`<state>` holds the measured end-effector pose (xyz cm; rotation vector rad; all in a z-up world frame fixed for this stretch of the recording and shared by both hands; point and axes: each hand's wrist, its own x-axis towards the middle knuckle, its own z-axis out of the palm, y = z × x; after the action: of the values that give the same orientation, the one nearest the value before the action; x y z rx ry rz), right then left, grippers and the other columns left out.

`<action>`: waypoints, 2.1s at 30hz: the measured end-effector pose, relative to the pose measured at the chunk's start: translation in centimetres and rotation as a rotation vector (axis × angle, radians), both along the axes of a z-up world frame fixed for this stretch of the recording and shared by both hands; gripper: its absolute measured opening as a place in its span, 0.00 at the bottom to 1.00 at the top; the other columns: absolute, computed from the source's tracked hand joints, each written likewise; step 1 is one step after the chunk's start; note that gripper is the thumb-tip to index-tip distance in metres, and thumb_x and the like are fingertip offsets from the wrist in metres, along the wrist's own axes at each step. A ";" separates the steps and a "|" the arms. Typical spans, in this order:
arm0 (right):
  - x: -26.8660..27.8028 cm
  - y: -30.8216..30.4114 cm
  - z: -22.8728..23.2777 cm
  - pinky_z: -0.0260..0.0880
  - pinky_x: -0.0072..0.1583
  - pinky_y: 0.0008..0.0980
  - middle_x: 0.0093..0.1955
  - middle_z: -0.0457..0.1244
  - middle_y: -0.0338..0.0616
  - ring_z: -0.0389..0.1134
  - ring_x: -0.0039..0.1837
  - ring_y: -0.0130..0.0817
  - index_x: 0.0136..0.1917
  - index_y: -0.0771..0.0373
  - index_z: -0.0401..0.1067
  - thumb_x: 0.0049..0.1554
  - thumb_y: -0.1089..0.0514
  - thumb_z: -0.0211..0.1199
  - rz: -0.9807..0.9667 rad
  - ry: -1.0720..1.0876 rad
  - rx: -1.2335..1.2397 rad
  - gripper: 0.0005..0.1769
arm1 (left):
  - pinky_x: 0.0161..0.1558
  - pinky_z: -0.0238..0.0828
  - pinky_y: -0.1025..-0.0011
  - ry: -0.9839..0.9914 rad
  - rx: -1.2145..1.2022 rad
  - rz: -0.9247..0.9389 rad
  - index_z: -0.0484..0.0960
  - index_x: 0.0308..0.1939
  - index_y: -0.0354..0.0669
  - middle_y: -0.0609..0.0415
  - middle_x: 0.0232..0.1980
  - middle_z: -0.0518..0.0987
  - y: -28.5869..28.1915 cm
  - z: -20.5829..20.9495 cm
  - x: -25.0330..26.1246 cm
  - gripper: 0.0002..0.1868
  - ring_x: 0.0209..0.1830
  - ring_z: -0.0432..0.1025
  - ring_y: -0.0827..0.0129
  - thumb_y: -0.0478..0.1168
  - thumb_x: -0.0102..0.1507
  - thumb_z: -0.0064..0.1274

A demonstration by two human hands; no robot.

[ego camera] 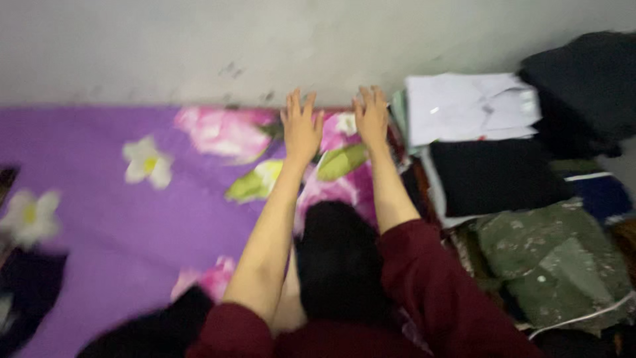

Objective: The person folds a checkered shirt, a white polo shirt, and a brown shirt on a bed. Each shirt is smoothed, folded in half, then folded again into a compact rectangle and placed on a growing stack.

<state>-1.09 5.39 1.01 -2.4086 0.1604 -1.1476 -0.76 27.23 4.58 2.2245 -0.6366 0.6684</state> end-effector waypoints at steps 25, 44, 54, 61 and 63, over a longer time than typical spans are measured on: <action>-6.8 39.4 -7.7 0.58 0.72 0.49 0.72 0.59 0.62 0.59 0.72 0.61 0.65 0.61 0.73 0.64 0.52 0.63 0.778 0.215 0.031 0.19 | 0.62 0.66 0.53 0.105 -0.108 0.603 0.82 0.55 0.44 0.42 0.60 0.78 38.8 -7.1 -17.9 0.15 0.63 0.69 0.45 0.38 0.64 0.56; -14.4 68.1 -5.7 0.59 0.73 0.50 0.74 0.58 0.62 0.58 0.75 0.61 0.74 0.60 0.67 0.63 0.54 0.63 1.317 0.237 -0.143 0.27 | 0.73 0.55 0.48 0.028 -0.145 1.201 0.74 0.69 0.44 0.37 0.73 0.66 64.0 -8.1 -30.8 0.26 0.77 0.55 0.39 0.40 0.66 0.54; -13.7 85.7 -3.2 0.56 0.75 0.49 0.77 0.56 0.62 0.55 0.78 0.61 0.75 0.60 0.65 0.63 0.54 0.63 1.468 0.136 -0.285 0.29 | 0.75 0.43 0.37 0.130 -0.023 1.389 0.64 0.77 0.50 0.40 0.79 0.58 78.6 -6.5 -30.1 0.30 0.82 0.45 0.44 0.42 0.69 0.49; -7.1 96.3 -5.3 0.54 0.76 0.49 0.76 0.55 0.68 0.54 0.78 0.63 0.76 0.66 0.62 0.65 0.51 0.61 1.459 0.159 -0.140 0.30 | 0.76 0.35 0.36 0.117 0.061 1.451 0.63 0.78 0.54 0.44 0.81 0.54 85.1 -5.5 -26.0 0.31 0.83 0.43 0.49 0.48 0.70 0.48; -4.4 98.4 -6.2 0.57 0.76 0.49 0.74 0.58 0.68 0.57 0.76 0.64 0.75 0.68 0.61 0.68 0.51 0.60 1.437 0.079 -0.083 0.28 | 0.76 0.34 0.38 0.133 0.081 1.466 0.61 0.78 0.55 0.46 0.82 0.52 85.4 -6.0 -25.8 0.31 0.83 0.42 0.51 0.51 0.71 0.46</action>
<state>-5.48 103.78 -5.18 -1.8121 -1.3580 -0.3311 -26.55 112.63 -1.45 2.4965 1.2165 1.1097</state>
